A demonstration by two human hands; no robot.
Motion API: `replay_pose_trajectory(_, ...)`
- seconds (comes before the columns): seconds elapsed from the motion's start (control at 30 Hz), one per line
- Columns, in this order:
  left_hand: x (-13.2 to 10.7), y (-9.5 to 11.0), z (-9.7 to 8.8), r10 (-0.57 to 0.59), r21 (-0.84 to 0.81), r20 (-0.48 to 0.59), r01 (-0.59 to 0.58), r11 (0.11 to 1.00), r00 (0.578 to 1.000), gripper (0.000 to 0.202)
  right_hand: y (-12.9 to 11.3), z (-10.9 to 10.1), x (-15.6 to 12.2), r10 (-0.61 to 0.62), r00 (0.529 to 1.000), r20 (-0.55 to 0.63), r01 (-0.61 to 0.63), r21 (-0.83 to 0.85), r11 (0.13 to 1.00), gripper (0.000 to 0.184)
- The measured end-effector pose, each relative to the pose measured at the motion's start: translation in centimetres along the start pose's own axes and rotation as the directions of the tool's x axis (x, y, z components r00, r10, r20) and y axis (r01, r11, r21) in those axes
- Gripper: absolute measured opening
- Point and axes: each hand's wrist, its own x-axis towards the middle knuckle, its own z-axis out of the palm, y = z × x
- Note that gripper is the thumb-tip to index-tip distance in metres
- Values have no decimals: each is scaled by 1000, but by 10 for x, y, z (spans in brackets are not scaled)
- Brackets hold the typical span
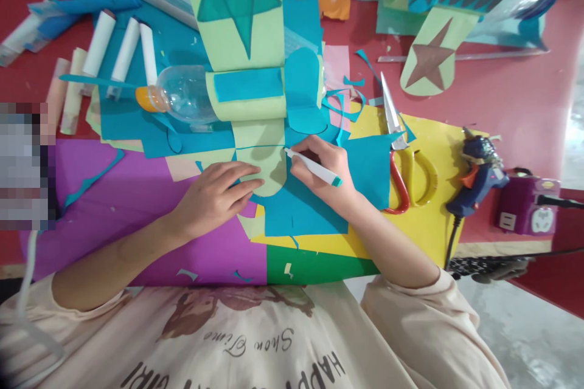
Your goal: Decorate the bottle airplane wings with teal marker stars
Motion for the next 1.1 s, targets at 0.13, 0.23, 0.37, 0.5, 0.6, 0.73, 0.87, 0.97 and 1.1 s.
replay_pose_trajectory(0.13,1,-2,0,13,-2,-5,-14,1000,1000,18,-1,1,-2,-14,1000,20,15,-24,1000,11)
replay_pose_trajectory(0.23,2,-1,-1,15,4,0,-15,1000,1000,19,-2,2,-3,-29,999,24,30,-58,998,13)
replay_pose_trajectory(0.37,2,-3,-1,12,-22,-17,-13,1000,1000,20,-3,3,-5,-84,996,42,88,-81,993,16)
replay_pose_trajectory(0.5,0,-8,1,-26,-79,5,26,997,1000,25,-5,4,-7,-109,992,60,115,-116,987,17)
replay_pose_trajectory(0.6,0,-9,1,-55,-69,-4,55,996,998,26,-6,6,-10,-107,992,74,116,-135,984,18)
replay_pose_trajectory(0.73,2,-7,-3,-135,-6,-15,135,991,991,36,-7,7,-11,-131,985,117,146,-127,981,20)
replay_pose_trajectory(0.87,1,-8,-5,-203,-56,17,203,978,979,51,-9,7,-12,-143,981,134,159,-122,980,18)
replay_pose_trajectory(0.97,1,-10,-4,-218,-85,38,220,972,975,55,-11,8,-12,-168,975,144,184,-101,978,12)
replay_pose_trajectory(1.1,1,-11,-2,-215,-94,38,217,972,976,57,-13,10,-15,-215,962,170,239,-137,961,13)
